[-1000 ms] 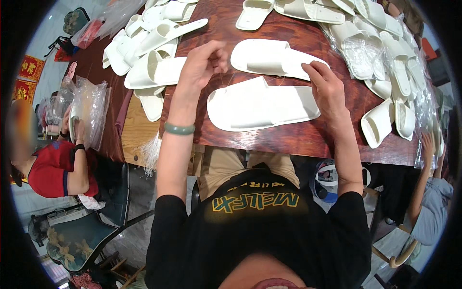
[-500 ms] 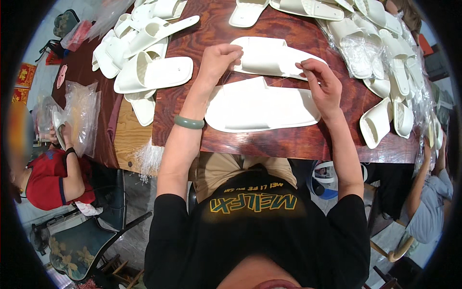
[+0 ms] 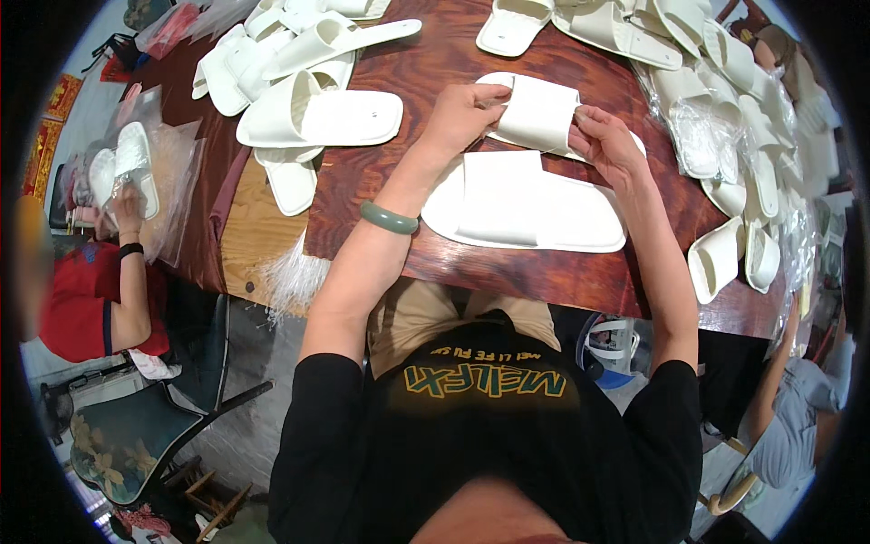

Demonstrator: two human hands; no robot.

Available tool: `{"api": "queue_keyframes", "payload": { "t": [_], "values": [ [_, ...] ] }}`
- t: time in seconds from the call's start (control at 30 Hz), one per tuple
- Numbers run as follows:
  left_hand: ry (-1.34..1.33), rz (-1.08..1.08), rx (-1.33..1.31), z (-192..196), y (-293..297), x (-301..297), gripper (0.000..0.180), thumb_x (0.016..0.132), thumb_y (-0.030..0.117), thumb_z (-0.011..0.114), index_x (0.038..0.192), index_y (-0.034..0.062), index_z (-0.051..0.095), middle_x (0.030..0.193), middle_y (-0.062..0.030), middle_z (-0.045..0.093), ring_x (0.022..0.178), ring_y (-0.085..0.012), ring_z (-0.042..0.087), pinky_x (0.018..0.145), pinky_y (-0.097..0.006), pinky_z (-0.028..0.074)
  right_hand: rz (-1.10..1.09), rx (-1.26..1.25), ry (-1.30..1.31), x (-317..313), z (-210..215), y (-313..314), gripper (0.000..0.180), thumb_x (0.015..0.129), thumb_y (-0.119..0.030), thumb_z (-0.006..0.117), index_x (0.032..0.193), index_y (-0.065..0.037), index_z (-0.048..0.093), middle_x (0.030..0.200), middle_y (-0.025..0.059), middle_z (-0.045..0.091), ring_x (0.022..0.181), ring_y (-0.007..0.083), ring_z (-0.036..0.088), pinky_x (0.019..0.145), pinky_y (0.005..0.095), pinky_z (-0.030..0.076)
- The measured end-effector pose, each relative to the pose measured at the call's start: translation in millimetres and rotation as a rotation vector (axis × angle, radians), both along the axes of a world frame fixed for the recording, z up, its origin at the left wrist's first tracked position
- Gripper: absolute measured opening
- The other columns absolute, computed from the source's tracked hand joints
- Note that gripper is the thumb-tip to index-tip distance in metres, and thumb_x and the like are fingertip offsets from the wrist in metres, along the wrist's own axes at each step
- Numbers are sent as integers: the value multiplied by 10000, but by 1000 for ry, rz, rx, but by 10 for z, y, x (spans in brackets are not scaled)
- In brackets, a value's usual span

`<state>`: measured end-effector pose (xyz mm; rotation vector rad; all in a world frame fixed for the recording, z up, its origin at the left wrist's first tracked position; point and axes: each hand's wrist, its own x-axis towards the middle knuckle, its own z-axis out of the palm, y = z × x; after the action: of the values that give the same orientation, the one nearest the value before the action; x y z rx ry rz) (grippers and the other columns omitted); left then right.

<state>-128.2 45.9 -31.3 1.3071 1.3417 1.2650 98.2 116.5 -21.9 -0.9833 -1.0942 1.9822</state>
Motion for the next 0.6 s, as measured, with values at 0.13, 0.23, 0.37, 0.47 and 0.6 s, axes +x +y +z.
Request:
{"api": "queue_keyframes", "payload": {
  "t": [0.13,0.23,0.37,0.47,0.6],
  "values": [
    [-106,-13,-12,-10,-7,6,291,854,58,600,1137,-6,626,863,-15,650,621,-26,488,530,-172,381,79,3,-32,-214,-97,122,283,907,-29,496,1178,52,501,1068,110,603,899,167,640,768,271,561],
    [-56,-60,-33,-2,29,-20,270,859,64,597,1116,-7,637,833,-21,649,628,-29,499,530,-176,385,49,51,-108,-318,-61,55,276,903,-22,490,1166,61,502,1086,123,605,912,172,640,771,282,560],
    [7,-4,-86,59,-11,-66,162,861,73,596,978,-12,669,781,-29,646,628,-43,528,529,-176,392,-21,17,-15,-375,20,-79,252,879,-8,512,1123,50,538,977,81,630,793,110,630,640,239,534],
    [67,61,-33,52,-5,-175,134,864,75,581,897,-27,662,761,-53,655,649,-71,564,556,-196,427,-16,131,-104,-316,-40,13,236,874,-20,523,1103,21,565,950,75,643,772,116,635,597,236,504],
    [288,250,92,187,-54,-294,157,865,72,570,924,-51,648,803,-81,672,713,-111,607,663,-254,484,-70,543,-616,-74,64,84,260,895,-69,548,1150,-19,549,989,68,634,816,107,612,678,222,495]
  ]
}}
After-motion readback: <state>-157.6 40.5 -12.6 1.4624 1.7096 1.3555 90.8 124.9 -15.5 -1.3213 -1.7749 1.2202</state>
